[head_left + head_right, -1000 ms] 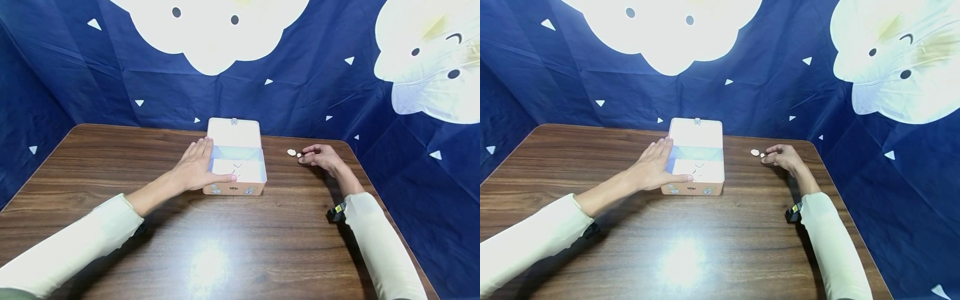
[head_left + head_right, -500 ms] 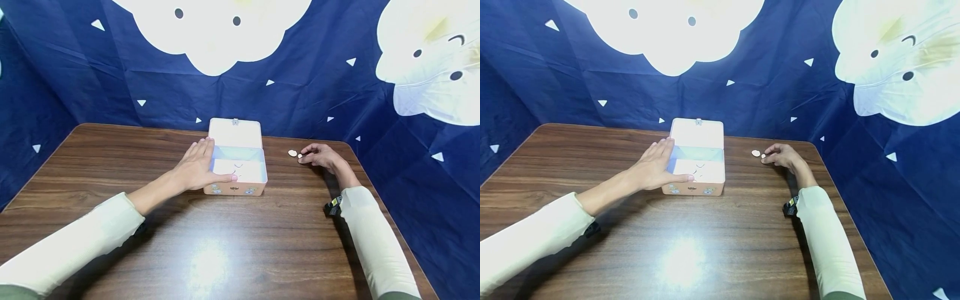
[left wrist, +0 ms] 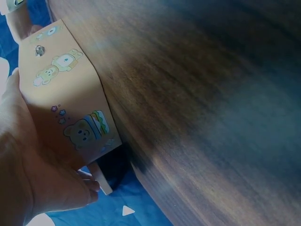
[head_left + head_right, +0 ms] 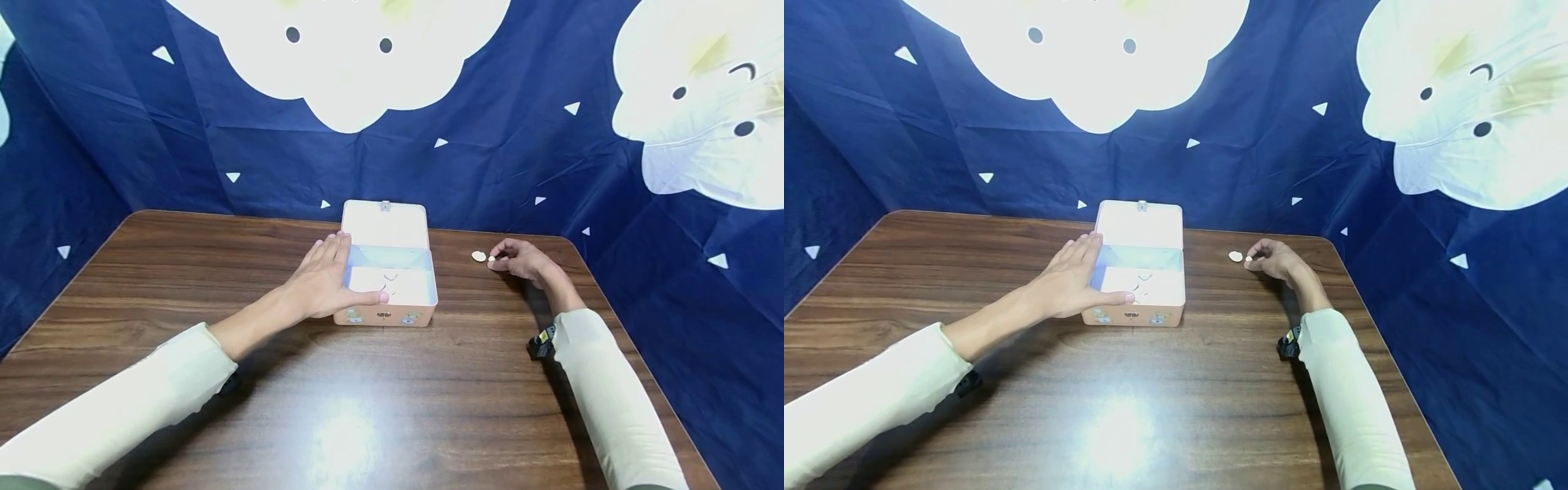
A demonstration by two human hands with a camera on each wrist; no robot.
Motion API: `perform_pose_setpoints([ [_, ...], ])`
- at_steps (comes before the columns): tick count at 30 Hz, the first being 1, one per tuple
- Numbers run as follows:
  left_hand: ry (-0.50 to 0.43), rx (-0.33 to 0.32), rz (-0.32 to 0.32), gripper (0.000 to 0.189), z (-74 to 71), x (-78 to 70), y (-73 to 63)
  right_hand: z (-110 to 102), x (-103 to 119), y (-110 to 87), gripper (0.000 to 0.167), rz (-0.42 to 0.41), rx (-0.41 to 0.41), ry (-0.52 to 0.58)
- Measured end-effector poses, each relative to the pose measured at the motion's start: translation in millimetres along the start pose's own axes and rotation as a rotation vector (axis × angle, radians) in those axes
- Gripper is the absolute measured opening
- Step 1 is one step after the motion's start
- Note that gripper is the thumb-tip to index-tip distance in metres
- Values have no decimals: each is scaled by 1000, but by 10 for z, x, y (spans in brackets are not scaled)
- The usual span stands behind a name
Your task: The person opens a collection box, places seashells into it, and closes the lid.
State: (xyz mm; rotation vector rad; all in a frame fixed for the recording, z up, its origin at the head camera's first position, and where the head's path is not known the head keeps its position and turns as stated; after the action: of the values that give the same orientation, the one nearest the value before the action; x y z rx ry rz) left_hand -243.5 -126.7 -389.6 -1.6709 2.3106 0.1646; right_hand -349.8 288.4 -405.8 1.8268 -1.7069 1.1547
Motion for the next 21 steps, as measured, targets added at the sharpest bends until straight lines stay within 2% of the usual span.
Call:
perform_pose_setpoints([
  [11,7,-14,9,151,-12,9,-14,-47,3,-27,31,68,-12,-22],
  [16,-2,-20,12,151,2,2,-12,-78,-51,-38,34,99,-11,23],
  [21,-4,-19,14,151,12,-2,4,-79,-75,-29,35,88,-23,46],
])
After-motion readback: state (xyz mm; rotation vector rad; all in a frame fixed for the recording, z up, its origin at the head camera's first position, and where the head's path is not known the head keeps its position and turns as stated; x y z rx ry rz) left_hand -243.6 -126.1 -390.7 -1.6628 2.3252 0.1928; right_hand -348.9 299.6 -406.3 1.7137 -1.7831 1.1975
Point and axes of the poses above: each hand's wrist, its own y-axis towards the middle knuckle, its own z-axis out of the palm, x = y × z, the point moved 4 cm from there along y, towards the middle knuckle, and after that the axes turned 4 degrees about y, right-handed, at the moved point
